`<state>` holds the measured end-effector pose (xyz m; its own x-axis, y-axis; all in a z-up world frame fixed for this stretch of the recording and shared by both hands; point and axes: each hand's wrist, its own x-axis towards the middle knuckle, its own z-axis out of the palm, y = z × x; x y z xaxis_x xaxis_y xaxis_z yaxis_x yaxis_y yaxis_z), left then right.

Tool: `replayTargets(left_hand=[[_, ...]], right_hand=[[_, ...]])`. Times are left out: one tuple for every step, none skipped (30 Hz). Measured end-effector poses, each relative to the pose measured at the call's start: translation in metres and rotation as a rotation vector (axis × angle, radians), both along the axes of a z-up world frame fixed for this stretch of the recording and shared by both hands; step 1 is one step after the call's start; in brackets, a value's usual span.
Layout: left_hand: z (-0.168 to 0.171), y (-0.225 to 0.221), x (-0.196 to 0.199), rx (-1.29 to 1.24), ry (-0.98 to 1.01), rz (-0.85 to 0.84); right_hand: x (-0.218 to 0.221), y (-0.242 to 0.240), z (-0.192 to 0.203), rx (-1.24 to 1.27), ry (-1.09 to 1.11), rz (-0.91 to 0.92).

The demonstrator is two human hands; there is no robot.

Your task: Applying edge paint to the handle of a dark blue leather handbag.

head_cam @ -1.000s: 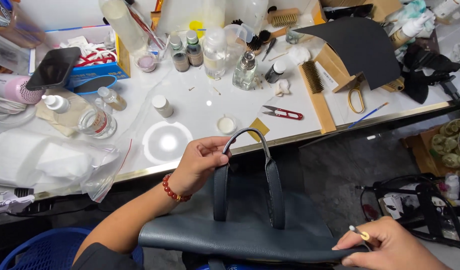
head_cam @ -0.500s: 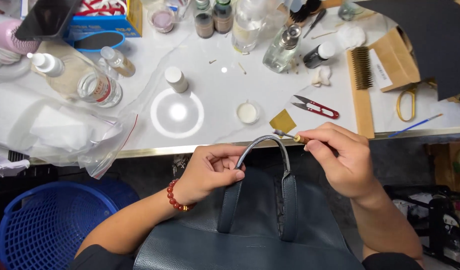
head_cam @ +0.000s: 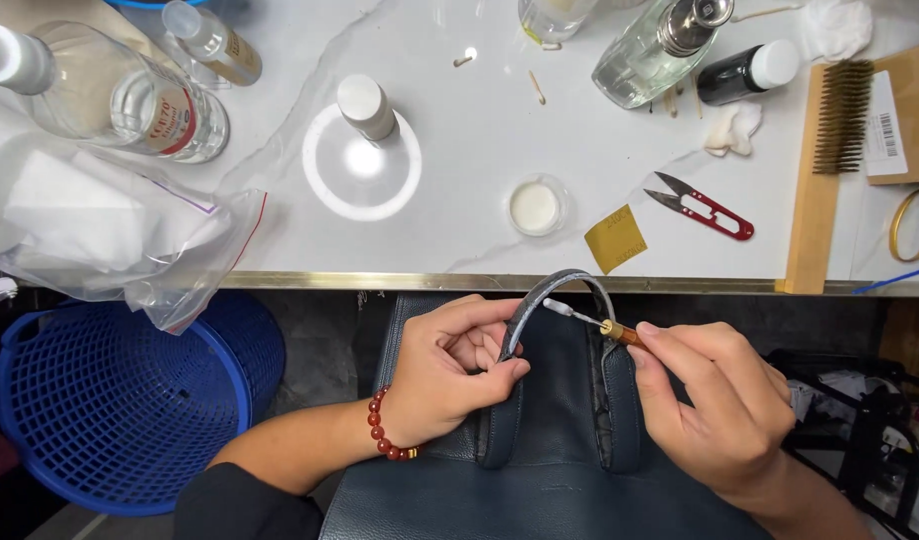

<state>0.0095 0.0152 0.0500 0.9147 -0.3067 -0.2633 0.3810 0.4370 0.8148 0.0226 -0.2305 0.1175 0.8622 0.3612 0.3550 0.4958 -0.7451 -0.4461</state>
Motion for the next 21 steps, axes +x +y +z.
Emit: replayTargets(left_hand=[[0.000,-0.001,-0.001,-0.001,0.009,-0.002],[0.000,-0.001,-0.002,-0.020,0.037,-0.002],[0.000,-0.002,-0.001,-0.038,0.057,-0.003],[0.000,-0.002,-0.001,-0.037,0.058,-0.007],[0.001,-0.002,-0.001,-0.042,0.048,-0.008],[0.002,-0.003,-0.002,-0.047,0.039,-0.009],[0.002,-0.003,-0.003,-0.047,0.039,-0.008],[0.003,-0.003,-0.003,-0.030,0.022,-0.010],[0.003,-0.004,-0.003,-0.013,0.002,-0.011],[0.003,-0.004,-0.003,-0.013,0.001,-0.010],[0.003,-0.004,-0.003,-0.011,0.004,-0.015],[0.003,-0.005,-0.003,-0.010,0.006,-0.020],[0.003,-0.005,-0.004,-0.010,0.007,-0.021],[0.003,-0.005,-0.004,-0.013,0.002,-0.022],[0.003,-0.006,-0.005,-0.017,-0.002,-0.023],[0.002,-0.006,-0.005,-0.017,-0.001,-0.025],[0.002,-0.006,-0.006,-0.010,-0.025,-0.021],[0.001,-0.006,-0.006,-0.003,-0.049,-0.018],[0.002,-0.006,-0.006,-0.003,-0.049,-0.019],[0.002,-0.006,-0.006,-0.011,-0.044,-0.021],[0.003,-0.005,-0.006,-0.019,-0.039,-0.023]], right_hand=[[0.000,-0.001,-0.002,-0.001,0.009,-0.002],[-0.001,-0.001,-0.003,0.002,0.011,0.000],[-0.001,-0.002,-0.005,0.006,0.004,0.000],[-0.001,-0.002,-0.007,0.007,0.005,-0.003],[-0.001,-0.002,-0.008,0.004,-0.006,-0.001],[-0.001,-0.002,-0.008,0.001,-0.017,0.001],[-0.001,-0.002,-0.008,0.001,-0.017,0.002],[-0.002,-0.001,-0.007,-0.001,-0.019,0.007],[-0.002,-0.001,-0.007,-0.002,-0.022,0.013],[-0.002,-0.001,-0.006,-0.002,-0.023,0.014],[-0.003,0.000,-0.005,-0.004,-0.029,0.015],[-0.003,0.000,-0.005,-0.005,-0.035,0.015],[-0.003,0.001,-0.004,-0.005,-0.035,0.014],[-0.003,0.001,-0.003,-0.002,-0.035,0.038],[-0.004,0.002,-0.002,0.000,-0.035,0.061],[-0.004,0.002,-0.001,0.000,-0.034,0.059],[-0.005,0.002,0.000,0.007,-0.033,0.085],[-0.006,0.002,0.001,0.014,-0.033,0.110],[-0.006,0.003,0.002,0.013,-0.033,0.109],[-0.006,0.005,0.003,0.008,-0.030,0.113],[-0.006,0.006,0.004,0.003,-0.027,0.118]])
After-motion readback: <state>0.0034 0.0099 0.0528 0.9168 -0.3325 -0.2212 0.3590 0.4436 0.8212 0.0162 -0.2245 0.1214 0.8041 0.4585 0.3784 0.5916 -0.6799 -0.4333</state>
